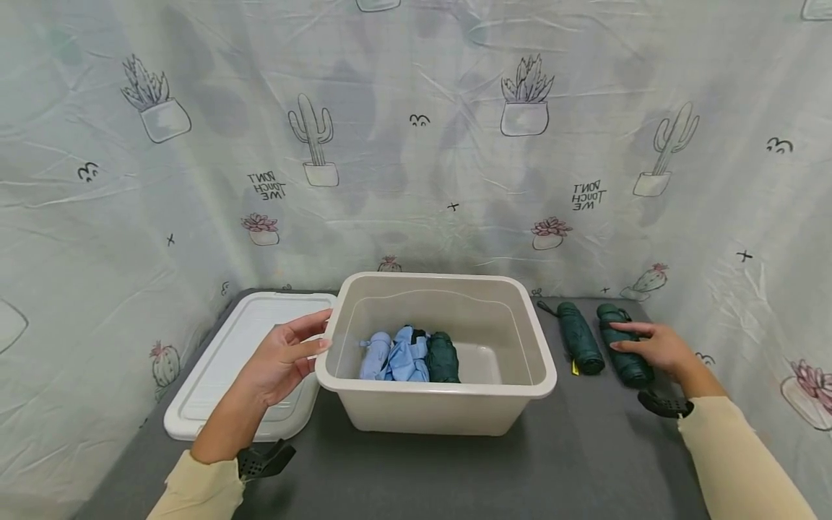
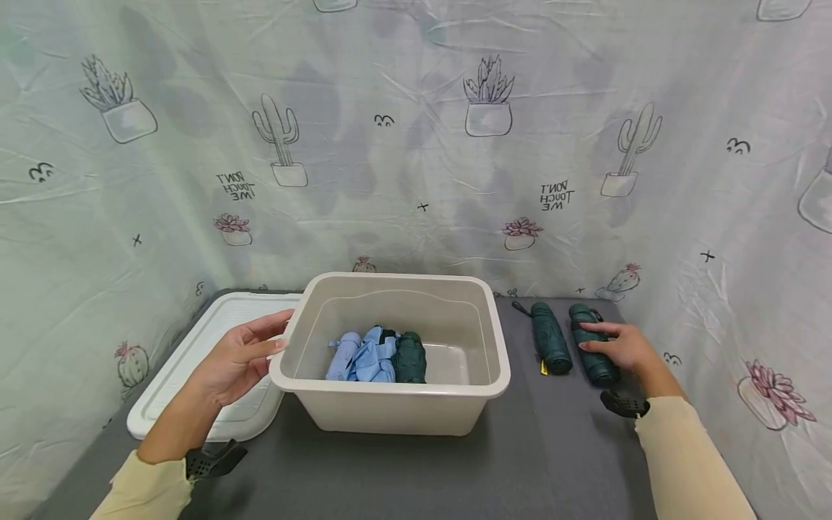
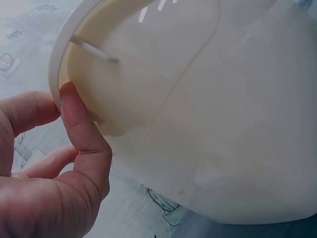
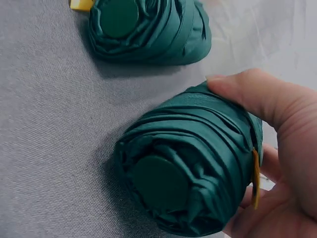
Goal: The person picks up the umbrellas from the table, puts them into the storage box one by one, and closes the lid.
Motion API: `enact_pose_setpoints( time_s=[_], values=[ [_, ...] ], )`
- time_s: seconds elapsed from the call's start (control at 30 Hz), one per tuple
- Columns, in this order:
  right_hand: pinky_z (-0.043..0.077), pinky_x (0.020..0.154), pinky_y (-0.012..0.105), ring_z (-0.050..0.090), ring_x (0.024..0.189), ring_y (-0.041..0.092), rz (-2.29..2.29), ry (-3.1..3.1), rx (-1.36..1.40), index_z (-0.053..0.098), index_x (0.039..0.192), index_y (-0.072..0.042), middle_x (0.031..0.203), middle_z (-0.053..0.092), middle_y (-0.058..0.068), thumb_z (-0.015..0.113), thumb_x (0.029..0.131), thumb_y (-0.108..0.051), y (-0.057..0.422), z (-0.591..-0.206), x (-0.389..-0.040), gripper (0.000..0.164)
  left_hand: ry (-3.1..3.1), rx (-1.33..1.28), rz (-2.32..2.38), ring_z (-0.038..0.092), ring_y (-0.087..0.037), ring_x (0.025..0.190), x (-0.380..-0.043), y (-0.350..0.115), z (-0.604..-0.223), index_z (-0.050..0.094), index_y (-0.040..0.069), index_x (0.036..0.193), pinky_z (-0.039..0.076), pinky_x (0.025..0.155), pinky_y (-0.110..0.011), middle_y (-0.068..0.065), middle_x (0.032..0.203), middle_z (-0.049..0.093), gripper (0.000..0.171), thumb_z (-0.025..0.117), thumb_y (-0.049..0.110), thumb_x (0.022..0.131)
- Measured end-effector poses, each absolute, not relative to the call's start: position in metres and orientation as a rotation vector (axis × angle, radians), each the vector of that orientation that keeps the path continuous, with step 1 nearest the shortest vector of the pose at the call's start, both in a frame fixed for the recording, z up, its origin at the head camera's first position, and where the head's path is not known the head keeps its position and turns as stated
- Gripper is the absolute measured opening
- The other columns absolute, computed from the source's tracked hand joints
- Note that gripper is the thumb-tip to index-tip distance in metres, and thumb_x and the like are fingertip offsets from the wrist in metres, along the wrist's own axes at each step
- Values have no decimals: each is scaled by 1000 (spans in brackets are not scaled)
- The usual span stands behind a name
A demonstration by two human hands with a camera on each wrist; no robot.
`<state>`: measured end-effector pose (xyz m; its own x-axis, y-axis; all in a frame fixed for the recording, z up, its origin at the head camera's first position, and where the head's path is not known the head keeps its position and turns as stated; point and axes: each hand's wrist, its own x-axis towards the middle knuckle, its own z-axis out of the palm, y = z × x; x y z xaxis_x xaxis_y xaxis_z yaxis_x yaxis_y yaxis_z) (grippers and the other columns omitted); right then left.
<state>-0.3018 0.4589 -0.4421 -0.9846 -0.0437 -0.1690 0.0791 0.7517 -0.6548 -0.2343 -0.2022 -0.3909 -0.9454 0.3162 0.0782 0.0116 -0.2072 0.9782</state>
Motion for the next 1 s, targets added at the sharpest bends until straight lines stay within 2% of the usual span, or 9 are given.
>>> enact_pose_setpoints(
  time_s=[0.23, 0.47, 0.57, 0.6, 0.67, 0.77, 0.87, 0.93, 1.0],
  values=[
    [39, 105, 74, 25, 141, 64, -1073, 2784, -44, 51, 148, -1, 158, 28, 39, 75, 93, -42, 453, -440, -290, 73, 1842, 370, 2257, 69, -18, 108, -234, -201, -392, 45, -3, 151, 62, 89, -35, -6, 125, 61, 56, 62, -3, 98],
    [32, 107, 78, 18, 146, 62, -1206, 2757, -57, 52, 148, -1, 161, 28, 34, 76, 92, -38, 441, -433, -281, 71, 1859, 372, 2249, 70, -19, 109, -234, -201, -391, 44, -3, 152, 62, 89, -36, -8, 126, 61, 57, 63, -2, 98],
    [33, 108, 75, 19, 147, 60, -1242, 2743, -59, 52, 148, -2, 162, 29, 32, 77, 92, -38, 435, -428, -279, 71, 1865, 356, 2245, 70, -20, 108, -234, -200, -390, 43, -3, 152, 62, 89, -37, -8, 125, 61, 58, 64, -1, 98],
    [36, 109, 72, 20, 147, 59, -1242, 2742, -64, 52, 148, -2, 162, 30, 31, 77, 92, -38, 432, -426, -278, 71, 1867, 353, 2245, 70, -20, 108, -234, -200, -390, 43, -3, 152, 62, 89, -37, -8, 125, 60, 58, 64, -1, 98],
    [48, 106, 55, 23, 147, 56, -1250, 2731, -71, 51, 149, -4, 161, 31, 31, 77, 92, -38, 428, -423, -277, 71, 1868, 350, 2243, 70, -20, 108, -235, -201, -390, 42, -4, 153, 62, 89, -37, -8, 126, 61, 59, 64, -1, 98],
    [55, 90, 29, 27, 146, 52, -1300, 2686, -69, 49, 151, -5, 161, 29, 33, 75, 93, -37, 421, -417, -274, 71, 1872, 353, 2243, 70, -19, 108, -235, -201, -390, 42, -4, 153, 62, 88, -36, -8, 126, 61, 59, 64, -1, 98],
    [55, 81, 20, 47, 136, 33, -1404, 2602, -70, 47, 153, -6, 161, 28, 34, 74, 95, -32, 413, -410, -270, 69, 1876, 354, 2244, 70, -18, 108, -236, -201, -389, 42, -4, 153, 62, 88, -35, -8, 126, 61, 59, 64, -1, 98],
    [58, 81, 24, 59, 121, 19, -1474, 2546, -65, 47, 154, -8, 160, 29, 34, 73, 96, -30, 407, -404, -267, 67, 1881, 360, 2242, 70, -18, 108, -236, -201, -389, 43, -3, 153, 62, 88, -35, -8, 126, 61, 59, 64, -1, 98],
    [60, 83, 28, 62, 108, 6, -1527, 2498, -66, 47, 154, -10, 160, 31, 33, 72, 97, -28, 403, -398, -265, 65, 1887, 360, 2239, 70, -18, 109, -236, -202, -389, 43, -3, 153, 62, 88, -35, -8, 126, 61, 59, 64, -1, 98]
  ],
)
